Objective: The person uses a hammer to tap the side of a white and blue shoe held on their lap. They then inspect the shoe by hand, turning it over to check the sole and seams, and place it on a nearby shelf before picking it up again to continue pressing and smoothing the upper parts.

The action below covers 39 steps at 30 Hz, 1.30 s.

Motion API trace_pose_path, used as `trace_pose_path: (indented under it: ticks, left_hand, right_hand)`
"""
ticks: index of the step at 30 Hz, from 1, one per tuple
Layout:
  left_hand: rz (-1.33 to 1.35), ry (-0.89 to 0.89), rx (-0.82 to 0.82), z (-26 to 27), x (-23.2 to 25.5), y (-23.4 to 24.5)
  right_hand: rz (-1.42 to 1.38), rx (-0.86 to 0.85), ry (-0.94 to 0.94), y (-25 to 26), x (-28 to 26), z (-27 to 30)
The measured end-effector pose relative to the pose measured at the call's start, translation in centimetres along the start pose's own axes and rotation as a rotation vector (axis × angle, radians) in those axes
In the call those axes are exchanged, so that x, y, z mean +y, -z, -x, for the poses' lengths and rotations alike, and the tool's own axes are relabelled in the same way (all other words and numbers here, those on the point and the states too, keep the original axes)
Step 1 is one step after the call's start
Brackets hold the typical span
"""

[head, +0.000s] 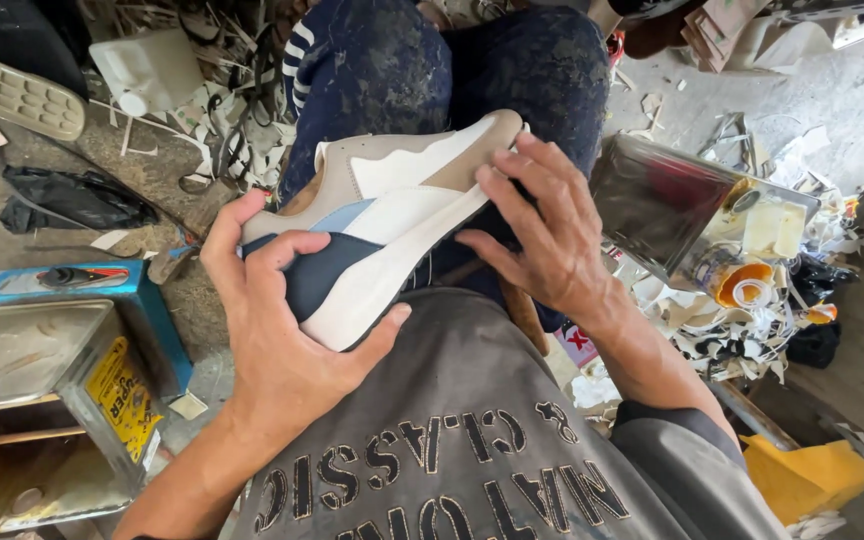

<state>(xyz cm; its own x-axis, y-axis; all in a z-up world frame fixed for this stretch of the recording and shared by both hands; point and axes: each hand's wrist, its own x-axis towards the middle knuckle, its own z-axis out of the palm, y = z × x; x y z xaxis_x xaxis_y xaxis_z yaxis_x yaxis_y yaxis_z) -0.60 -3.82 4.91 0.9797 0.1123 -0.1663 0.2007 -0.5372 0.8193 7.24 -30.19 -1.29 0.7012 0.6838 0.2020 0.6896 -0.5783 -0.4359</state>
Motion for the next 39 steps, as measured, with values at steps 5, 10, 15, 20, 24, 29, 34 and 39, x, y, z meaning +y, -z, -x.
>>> trace_pose_path:
  ticks: [5, 10, 15, 20, 24, 29, 34, 39]
  left_hand:
    - [-0.018, 0.017, 0.001, -0.1, 0.1, -0.2]
    - [-0.058, -0.04, 0.018, 0.5, -0.7, -0.8]
    - [-0.047, -0.058, 0.021, 0.4, -1.0, -0.9]
    - [0.005, 0.002, 0.056, 0.1, -0.2, -0.3]
    - [0.013, 0.044, 0.03, 0.3, 0.1, 0.0]
    - [0.007, 0.025, 0.019, 0.3, 0.1, -0.3]
    - [-0.038, 0.066, 0.018, 1.0, -0.2, -0.8]
    - [-0.02, 0.043, 0.035, 0.9, -0.7, -0.7]
  right_hand:
    - [0.011, 0.067, 0.099, -0.8, 0.1, -0.4]
    - [-0.055, -0.072, 0.103, 0.0, 1.2, -1.4]
    - [-0.109, -0.153, 0.206, 0.7, 2.1, -3.4]
    - [0.058, -0.007, 0.133, 0.3, -0.1, -1.7]
    - [0.054, 0.113, 0.043, -1.7, -1.4, 1.5]
    - [0.029, 0.08, 0.06, -1.4, -4.2, 0.4]
    - [0.094, 0.121, 0.097, -3.5, -6.3, -0.1]
    - [0.084, 0.143, 0.066, -3.9, -6.9, 0.3]
